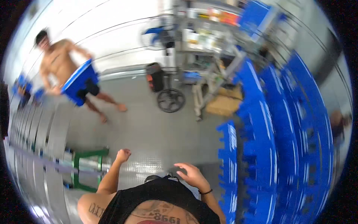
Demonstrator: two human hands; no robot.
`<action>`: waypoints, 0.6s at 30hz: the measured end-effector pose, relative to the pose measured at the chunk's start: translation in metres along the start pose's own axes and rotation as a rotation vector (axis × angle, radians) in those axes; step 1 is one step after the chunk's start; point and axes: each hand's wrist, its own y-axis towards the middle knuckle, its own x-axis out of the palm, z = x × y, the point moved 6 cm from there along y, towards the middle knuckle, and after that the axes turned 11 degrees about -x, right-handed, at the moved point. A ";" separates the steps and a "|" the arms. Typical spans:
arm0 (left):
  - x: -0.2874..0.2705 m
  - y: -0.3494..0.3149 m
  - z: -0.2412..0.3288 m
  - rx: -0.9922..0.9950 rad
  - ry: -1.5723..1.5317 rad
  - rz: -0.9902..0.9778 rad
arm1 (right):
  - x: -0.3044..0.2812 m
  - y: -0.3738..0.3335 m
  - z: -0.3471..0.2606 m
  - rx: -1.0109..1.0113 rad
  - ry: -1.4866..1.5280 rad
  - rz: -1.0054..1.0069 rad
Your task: The person receives blue plastic pieces from a coworker and places them into slots on a metal rack. The person repeats this process, handling the pieces one at a time and arranging them in rows on the rack.
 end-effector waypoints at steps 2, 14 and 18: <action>-0.017 -0.014 -0.033 -0.056 -0.073 0.083 | 0.009 0.017 0.009 0.102 0.099 -0.024; -0.300 -0.006 -0.052 -0.038 -0.983 0.735 | 0.029 0.363 0.056 -0.342 0.320 0.126; -0.320 0.034 -0.009 -0.025 -1.045 0.394 | 0.032 0.483 0.023 -0.267 0.249 0.090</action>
